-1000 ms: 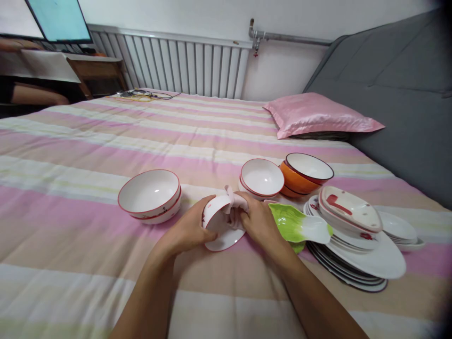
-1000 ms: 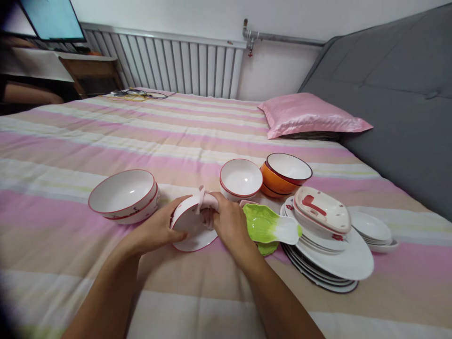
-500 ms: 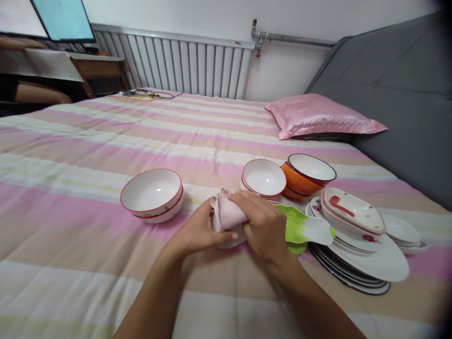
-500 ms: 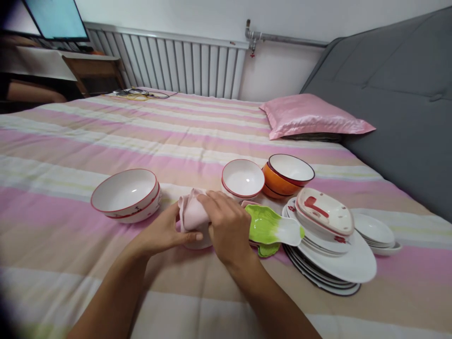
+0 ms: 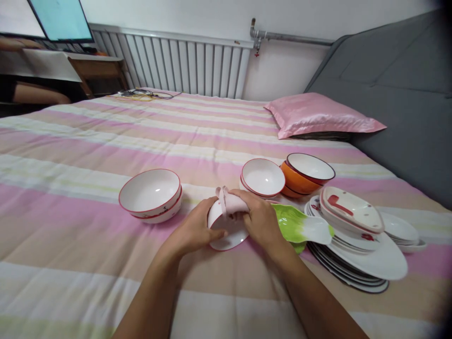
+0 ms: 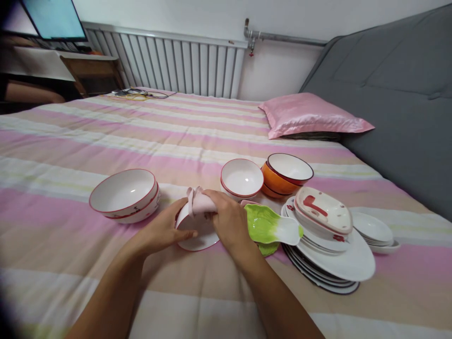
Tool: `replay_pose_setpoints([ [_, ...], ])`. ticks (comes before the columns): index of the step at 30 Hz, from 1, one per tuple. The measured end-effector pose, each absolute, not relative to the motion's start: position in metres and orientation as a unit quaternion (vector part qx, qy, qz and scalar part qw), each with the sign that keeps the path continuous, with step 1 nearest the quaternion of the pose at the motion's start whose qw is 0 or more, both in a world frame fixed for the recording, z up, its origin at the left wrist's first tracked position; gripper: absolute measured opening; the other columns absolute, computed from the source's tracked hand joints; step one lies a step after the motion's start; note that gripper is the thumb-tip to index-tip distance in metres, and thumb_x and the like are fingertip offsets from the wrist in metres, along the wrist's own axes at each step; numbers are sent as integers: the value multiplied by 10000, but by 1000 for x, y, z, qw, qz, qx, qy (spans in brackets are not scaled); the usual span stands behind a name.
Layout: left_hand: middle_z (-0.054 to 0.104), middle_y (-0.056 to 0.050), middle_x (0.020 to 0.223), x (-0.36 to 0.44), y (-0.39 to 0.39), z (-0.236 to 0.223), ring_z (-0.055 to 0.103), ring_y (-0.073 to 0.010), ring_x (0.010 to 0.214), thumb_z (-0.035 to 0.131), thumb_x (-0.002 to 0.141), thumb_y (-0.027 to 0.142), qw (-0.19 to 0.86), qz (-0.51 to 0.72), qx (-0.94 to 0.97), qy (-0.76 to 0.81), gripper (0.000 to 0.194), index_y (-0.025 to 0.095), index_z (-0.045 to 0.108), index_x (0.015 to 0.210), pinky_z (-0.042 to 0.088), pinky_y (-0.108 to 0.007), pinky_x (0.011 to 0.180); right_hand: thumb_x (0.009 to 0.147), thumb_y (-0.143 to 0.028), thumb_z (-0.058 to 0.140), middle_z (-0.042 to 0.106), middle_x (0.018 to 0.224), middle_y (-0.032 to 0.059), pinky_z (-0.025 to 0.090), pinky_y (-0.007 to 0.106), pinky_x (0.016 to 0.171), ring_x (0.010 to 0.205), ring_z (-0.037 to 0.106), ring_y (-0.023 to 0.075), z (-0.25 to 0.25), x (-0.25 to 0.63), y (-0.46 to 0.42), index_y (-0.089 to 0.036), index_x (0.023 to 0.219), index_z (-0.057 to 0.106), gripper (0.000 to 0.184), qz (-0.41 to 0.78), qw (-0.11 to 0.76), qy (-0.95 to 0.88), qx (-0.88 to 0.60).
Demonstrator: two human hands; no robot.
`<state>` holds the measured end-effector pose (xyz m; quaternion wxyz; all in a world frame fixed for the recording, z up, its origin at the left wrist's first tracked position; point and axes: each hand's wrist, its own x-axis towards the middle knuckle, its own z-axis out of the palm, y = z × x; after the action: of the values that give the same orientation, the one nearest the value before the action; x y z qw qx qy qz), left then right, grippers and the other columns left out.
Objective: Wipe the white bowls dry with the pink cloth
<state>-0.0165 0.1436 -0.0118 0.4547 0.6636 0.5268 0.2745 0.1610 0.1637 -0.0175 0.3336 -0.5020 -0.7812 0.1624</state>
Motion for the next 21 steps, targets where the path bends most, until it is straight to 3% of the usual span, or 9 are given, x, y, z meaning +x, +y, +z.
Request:
replay_pose_setpoints([
  [12, 579, -77, 1259, -19, 146, -10, 558, -283, 1103, 721, 659, 219, 469, 305, 669, 490, 608, 203, 507, 1228, 441, -399, 938, 712, -98, 483, 740, 932, 30, 442, 327, 708, 878, 670, 259, -18, 167, 166, -320, 1164, 614, 521, 141, 223, -746, -612],
  [16, 578, -99, 1236, -18, 145, -6, 553, -295, 1096, 752, 662, 340, 472, 319, 671, 475, 679, 181, 467, 1258, 452, -395, 910, 729, -77, 475, 732, 1020, 12, 466, 313, 697, 895, 677, 241, -19, 161, 159, -318, 1192, 603, 537, 81, 279, -760, -581],
  [21, 563, -95, 1235, -14, 141, -3, 534, -289, 1107, 775, 630, 353, 490, 354, 681, 414, 708, 182, 452, 1237, 457, -377, 910, 774, -6, 403, 677, 1167, 43, 475, 321, 881, 1079, 620, 207, -18, 153, 148, -212, 1153, 636, 490, -18, 385, -805, -451],
])
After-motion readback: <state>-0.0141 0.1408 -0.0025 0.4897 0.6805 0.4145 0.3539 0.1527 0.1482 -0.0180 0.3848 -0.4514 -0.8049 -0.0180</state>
